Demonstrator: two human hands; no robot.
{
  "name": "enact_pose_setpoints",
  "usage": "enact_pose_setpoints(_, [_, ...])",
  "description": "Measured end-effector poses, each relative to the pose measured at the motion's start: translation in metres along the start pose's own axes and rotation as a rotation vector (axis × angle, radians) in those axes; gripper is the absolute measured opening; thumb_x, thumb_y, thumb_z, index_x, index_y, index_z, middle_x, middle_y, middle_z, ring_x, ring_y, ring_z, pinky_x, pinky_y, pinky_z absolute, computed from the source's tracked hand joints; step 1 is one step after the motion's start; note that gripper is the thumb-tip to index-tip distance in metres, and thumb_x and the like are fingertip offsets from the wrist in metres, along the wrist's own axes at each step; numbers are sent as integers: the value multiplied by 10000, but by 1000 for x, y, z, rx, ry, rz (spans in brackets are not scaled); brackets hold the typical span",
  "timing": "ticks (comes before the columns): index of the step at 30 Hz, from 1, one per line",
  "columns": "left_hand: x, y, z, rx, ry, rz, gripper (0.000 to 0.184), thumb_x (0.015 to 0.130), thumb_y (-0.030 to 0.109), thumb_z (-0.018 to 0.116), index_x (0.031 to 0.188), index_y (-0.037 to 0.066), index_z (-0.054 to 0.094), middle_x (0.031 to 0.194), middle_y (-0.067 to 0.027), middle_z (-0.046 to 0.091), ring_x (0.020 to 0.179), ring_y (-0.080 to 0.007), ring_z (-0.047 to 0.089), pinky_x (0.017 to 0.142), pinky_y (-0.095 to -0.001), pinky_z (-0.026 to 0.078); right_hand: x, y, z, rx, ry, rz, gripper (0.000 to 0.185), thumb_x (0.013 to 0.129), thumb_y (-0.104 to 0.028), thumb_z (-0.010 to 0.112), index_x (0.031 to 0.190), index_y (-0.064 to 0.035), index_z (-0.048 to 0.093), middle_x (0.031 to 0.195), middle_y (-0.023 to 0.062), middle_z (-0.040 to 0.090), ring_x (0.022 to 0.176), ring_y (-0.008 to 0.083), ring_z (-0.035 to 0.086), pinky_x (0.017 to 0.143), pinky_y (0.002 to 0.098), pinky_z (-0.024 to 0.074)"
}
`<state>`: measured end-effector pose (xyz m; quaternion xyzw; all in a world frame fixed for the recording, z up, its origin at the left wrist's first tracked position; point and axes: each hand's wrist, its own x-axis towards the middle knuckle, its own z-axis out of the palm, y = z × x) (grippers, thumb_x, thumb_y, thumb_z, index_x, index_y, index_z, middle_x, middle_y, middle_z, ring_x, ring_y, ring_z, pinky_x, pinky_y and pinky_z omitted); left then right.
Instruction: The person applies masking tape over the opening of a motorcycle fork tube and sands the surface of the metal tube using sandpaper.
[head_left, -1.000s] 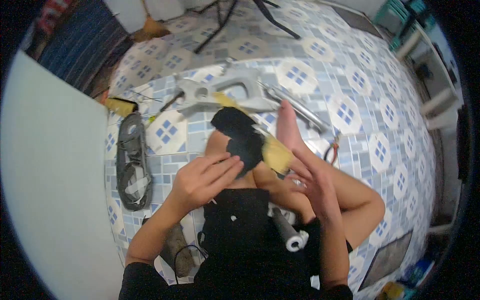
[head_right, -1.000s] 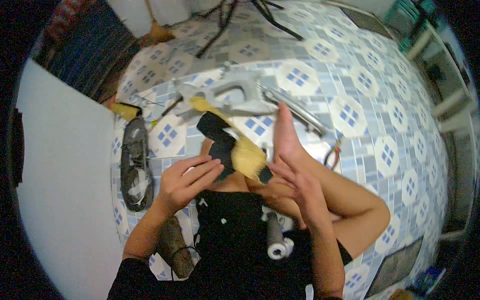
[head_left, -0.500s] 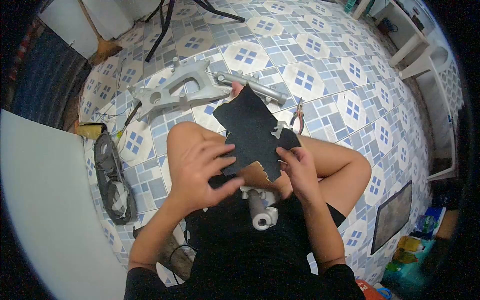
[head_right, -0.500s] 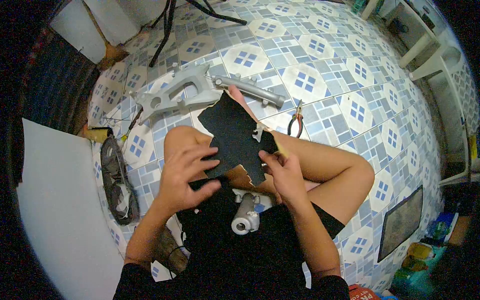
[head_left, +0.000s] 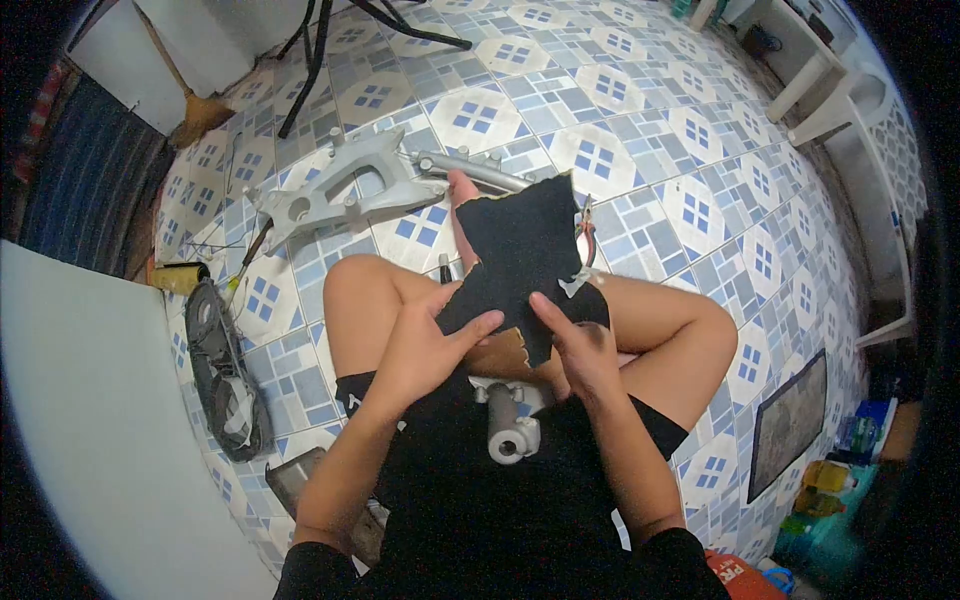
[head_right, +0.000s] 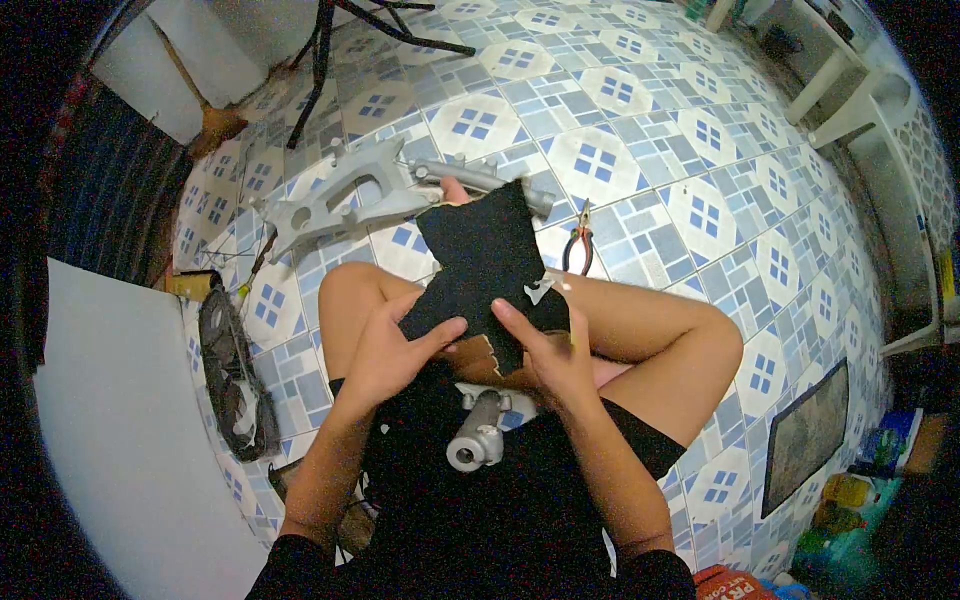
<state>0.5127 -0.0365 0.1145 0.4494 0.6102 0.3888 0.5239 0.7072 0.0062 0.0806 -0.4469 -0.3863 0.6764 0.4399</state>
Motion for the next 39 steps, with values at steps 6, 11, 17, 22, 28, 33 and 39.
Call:
enact_pose_setpoints(6, [5, 3, 4, -539, 71, -123, 320, 984, 242, 686, 1181, -10, 667, 1004, -30, 706, 914, -56, 627, 700, -221, 510, -4, 0, -5, -177, 1, -65, 241, 933, -128, 733, 1118, 20, 684, 967, 69, 725, 903, 149, 668, 819, 295, 521])
enact_pose_setpoints(11, [20, -24, 8, -258, 123, 65, 268, 1011, 244, 650, 1115, 2, 698, 898, -7, 693, 758, -50, 605, 651, -203, 476, 7, 13, -3, -457, 31, -375, 247, 959, -135, 689, 1120, 49, 660, 978, 120, 727, 915, 200, 684, 846, 331, 522])
enact_pose_setpoints(17, [19, -21, -3, -382, 22, -66, 252, 992, 216, 679, 1082, -18, 704, 941, -29, 710, 834, -80, 634, 750, -239, 505, 7, 15, -3, -396, 76, -331, 248, 963, -183, 697, 1103, 19, 668, 973, 127, 721, 884, 211, 684, 805, 342, 509])
enact_pose_setpoints(22, [21, -33, -2, -284, 134, 42, 241, 999, 195, 666, 1057, -37, 683, 939, -50, 702, 859, -81, 643, 774, -218, 504, 8, 9, -5, -235, -53, -158, 252, 937, -148, 734, 1130, 0, 668, 1001, 34, 714, 911, 132, 666, 805, 289, 511])
enact_pose_setpoints(28, [17, -39, -6, -307, 191, -9, 243, 997, 194, 674, 1043, -44, 686, 948, -51, 708, 865, -82, 643, 789, -230, 503, 24, 20, -19, -219, -94, -156, 308, 895, 13, 732, 1178, 13, 610, 949, 83, 723, 820, 140, 700, 718, 244, 541])
enact_pose_setpoints(33, [12, -48, -2, -409, 175, -77, 221, 999, 194, 671, 1029, -24, 693, 947, -43, 710, 856, -77, 641, 780, -228, 494, 24, 23, -29, -234, -70, 107, 269, 905, -63, 759, 1141, -6, 642, 893, 17, 684, 801, 73, 620, 684, 230, 484])
enact_pose_setpoints(39, [15, -52, -7, -409, 220, -98, 226, 970, 217, 706, 1107, 38, 706, 978, -17, 718, 887, -96, 646, 818, -234, 486, 33, 28, -42, -257, -168, 135, 191, 969, -103, 683, 1080, 35, 611, 877, 105, 718, 812, 193, 730, 783, 266, 594])
